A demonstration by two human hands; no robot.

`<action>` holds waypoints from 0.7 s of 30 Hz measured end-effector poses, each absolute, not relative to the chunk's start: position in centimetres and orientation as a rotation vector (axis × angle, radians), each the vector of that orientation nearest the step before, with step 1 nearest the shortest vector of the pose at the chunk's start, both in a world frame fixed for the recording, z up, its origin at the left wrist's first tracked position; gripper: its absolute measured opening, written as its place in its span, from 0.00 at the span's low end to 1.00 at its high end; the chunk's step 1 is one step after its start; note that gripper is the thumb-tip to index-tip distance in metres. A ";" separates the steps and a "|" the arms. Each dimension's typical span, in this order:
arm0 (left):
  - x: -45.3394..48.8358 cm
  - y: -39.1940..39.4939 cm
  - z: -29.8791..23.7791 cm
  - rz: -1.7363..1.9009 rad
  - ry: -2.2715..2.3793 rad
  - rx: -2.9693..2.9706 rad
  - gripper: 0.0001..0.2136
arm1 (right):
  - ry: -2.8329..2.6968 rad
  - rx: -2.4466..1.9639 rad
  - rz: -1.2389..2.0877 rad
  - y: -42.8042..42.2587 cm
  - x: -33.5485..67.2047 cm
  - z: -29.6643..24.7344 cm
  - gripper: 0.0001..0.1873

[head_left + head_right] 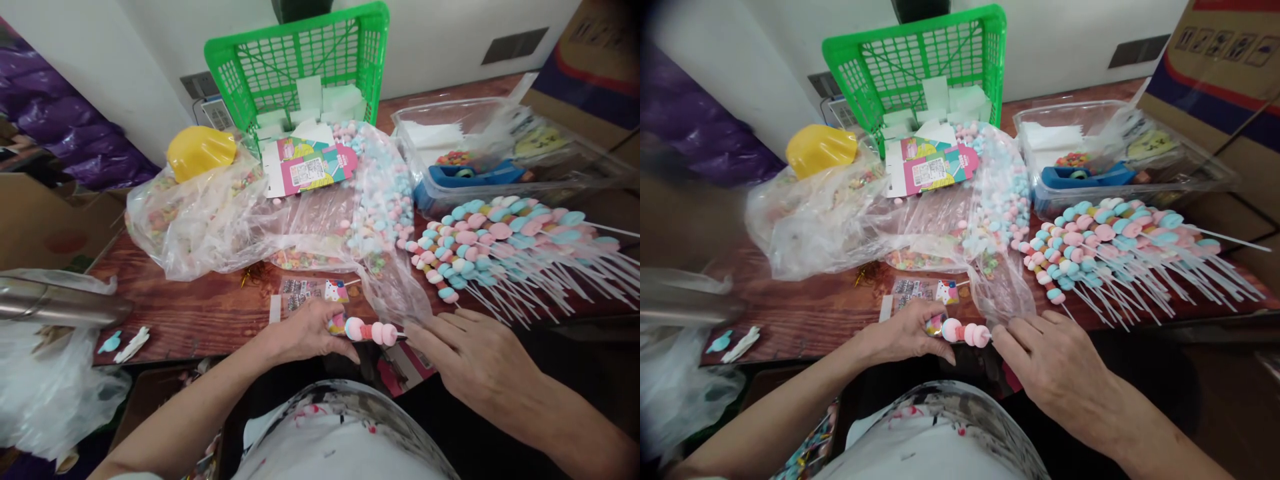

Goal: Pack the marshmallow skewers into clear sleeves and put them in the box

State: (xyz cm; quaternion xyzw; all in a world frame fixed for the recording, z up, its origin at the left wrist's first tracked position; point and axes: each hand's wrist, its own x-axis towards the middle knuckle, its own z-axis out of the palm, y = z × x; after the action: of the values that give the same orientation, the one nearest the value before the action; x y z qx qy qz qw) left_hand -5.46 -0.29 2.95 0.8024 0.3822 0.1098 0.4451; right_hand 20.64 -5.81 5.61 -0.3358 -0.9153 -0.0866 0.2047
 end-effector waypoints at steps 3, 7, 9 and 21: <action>-5.3 -0.5 2.5 0.215 0.960 1.974 0.24 | -2.524 -0.866 -0.158 -5.8 20.8 5.3 0.20; -5.1 -0.9 2.0 0.176 0.973 1.994 0.25 | -2.446 -0.815 -0.141 -5.6 20.7 5.4 0.18; -5.0 -1.1 2.1 0.158 0.958 2.027 0.25 | -2.410 -0.822 -0.184 -5.4 20.6 5.7 0.16; -4.1 -1.4 2.4 0.120 0.842 1.665 0.21 | -2.604 -0.750 -0.098 -5.4 20.0 5.7 0.15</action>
State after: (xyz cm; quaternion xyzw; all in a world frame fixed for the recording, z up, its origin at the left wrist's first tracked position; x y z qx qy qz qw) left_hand -4.15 -1.37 2.44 0.7165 0.3622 0.0517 0.5939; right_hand 19.95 -5.40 5.74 -0.2702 -0.9382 -0.0351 0.2133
